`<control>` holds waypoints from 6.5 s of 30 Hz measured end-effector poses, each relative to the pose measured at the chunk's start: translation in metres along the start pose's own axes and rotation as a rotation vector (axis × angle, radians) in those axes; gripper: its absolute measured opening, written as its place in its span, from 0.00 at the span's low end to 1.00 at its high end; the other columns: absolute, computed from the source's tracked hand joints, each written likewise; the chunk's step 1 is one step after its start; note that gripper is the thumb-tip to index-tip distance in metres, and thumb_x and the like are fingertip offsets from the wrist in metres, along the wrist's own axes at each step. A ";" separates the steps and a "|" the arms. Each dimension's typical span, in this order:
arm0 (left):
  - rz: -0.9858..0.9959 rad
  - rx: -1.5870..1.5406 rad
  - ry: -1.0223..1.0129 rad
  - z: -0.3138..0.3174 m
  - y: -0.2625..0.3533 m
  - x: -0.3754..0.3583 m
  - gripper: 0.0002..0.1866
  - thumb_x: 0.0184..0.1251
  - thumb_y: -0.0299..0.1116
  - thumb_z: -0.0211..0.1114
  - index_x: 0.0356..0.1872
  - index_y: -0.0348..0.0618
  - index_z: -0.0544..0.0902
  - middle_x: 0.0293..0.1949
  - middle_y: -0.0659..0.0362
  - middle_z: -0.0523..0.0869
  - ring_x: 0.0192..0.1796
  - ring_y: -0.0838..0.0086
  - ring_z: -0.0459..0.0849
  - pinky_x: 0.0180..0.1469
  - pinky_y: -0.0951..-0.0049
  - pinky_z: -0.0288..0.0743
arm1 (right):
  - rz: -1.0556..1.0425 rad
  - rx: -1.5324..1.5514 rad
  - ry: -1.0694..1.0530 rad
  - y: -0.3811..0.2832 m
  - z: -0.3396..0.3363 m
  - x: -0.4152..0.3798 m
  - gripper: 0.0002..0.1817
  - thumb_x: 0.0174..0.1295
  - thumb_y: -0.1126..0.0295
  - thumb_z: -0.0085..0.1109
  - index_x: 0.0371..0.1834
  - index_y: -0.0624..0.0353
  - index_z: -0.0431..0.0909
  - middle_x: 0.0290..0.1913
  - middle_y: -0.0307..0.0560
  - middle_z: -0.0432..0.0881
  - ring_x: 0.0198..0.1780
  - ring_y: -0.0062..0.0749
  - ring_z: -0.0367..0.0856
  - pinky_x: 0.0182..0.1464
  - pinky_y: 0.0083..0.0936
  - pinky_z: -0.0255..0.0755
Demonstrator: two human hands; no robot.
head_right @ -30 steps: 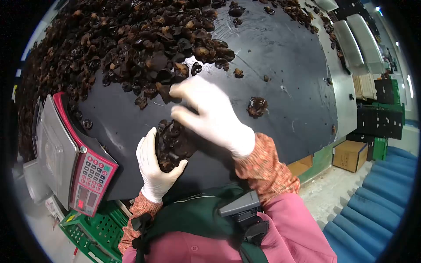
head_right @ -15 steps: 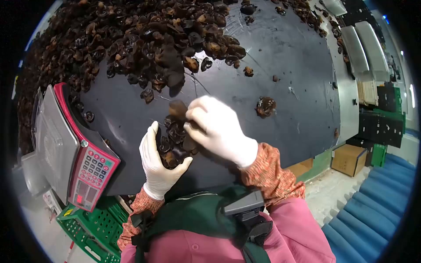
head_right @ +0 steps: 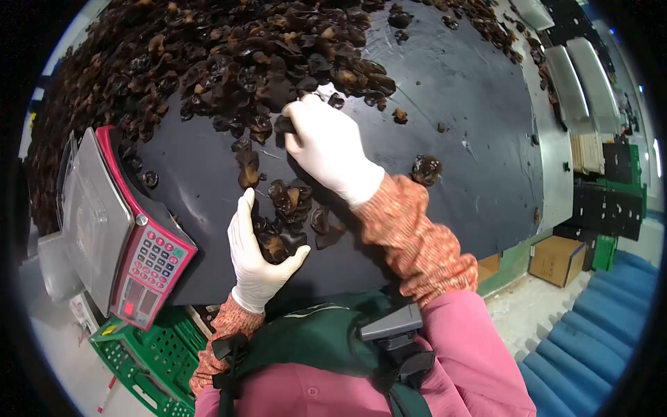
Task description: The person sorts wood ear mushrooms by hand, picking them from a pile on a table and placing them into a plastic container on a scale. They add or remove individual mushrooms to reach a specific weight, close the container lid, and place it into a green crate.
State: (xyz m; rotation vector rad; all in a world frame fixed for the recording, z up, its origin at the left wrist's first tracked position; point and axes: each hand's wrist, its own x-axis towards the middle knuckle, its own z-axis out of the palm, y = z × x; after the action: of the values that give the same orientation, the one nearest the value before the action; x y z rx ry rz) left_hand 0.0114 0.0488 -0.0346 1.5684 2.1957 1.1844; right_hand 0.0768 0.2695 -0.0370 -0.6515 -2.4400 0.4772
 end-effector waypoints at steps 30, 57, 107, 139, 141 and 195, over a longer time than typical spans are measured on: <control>0.035 0.114 -0.009 -0.005 -0.003 -0.009 0.66 0.42 0.42 0.87 0.81 0.31 0.55 0.79 0.37 0.61 0.79 0.43 0.62 0.78 0.50 0.56 | 0.009 0.362 -0.223 -0.018 -0.054 -0.066 0.03 0.61 0.73 0.65 0.36 0.56 0.82 0.50 0.43 0.87 0.53 0.43 0.80 0.59 0.37 0.73; -0.253 -0.023 -0.353 -0.020 0.022 0.013 0.63 0.48 0.31 0.84 0.83 0.39 0.49 0.72 0.40 0.66 0.69 0.45 0.75 0.67 0.58 0.77 | -0.022 0.104 -0.502 -0.031 -0.077 -0.075 0.60 0.38 0.65 0.84 0.79 0.64 0.61 0.74 0.59 0.68 0.64 0.53 0.76 0.62 0.42 0.75; -0.522 -0.678 -0.382 -0.141 0.017 0.045 0.18 0.71 0.22 0.62 0.61 0.31 0.82 0.53 0.51 0.89 0.50 0.72 0.88 0.53 0.73 0.81 | 0.086 0.135 -0.378 -0.057 -0.069 -0.119 0.09 0.61 0.75 0.63 0.44 0.55 0.80 0.45 0.49 0.79 0.47 0.47 0.82 0.46 0.35 0.79; -1.097 -1.595 -0.114 -0.058 -0.032 0.012 0.16 0.79 0.40 0.59 0.56 0.40 0.82 0.45 0.53 0.87 0.38 0.73 0.81 0.30 0.78 0.69 | -0.129 -0.074 -0.661 -0.023 -0.059 -0.004 0.12 0.55 0.71 0.66 0.43 0.54 0.79 0.39 0.45 0.77 0.41 0.43 0.82 0.43 0.38 0.77; -1.079 -1.580 -0.150 -0.056 -0.034 0.011 0.16 0.78 0.39 0.59 0.57 0.41 0.82 0.45 0.54 0.87 0.38 0.73 0.81 0.33 0.76 0.71 | -0.058 -0.008 -0.804 -0.020 -0.097 0.008 0.15 0.59 0.67 0.67 0.50 0.54 0.83 0.40 0.45 0.81 0.43 0.44 0.84 0.46 0.36 0.79; -0.547 -0.308 0.057 -0.044 -0.017 -0.013 0.07 0.73 0.28 0.71 0.45 0.37 0.85 0.29 0.66 0.83 0.27 0.84 0.76 0.31 0.80 0.69 | -0.064 -0.033 -0.149 -0.038 -0.084 -0.084 0.13 0.60 0.73 0.69 0.48 0.52 0.85 0.55 0.42 0.86 0.58 0.38 0.82 0.74 0.49 0.65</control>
State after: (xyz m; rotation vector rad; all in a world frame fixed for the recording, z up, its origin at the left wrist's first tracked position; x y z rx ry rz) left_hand -0.0201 0.0139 -0.0214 0.7534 2.1398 1.3046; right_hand 0.1749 0.2084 0.0102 -0.5671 -2.6053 0.4758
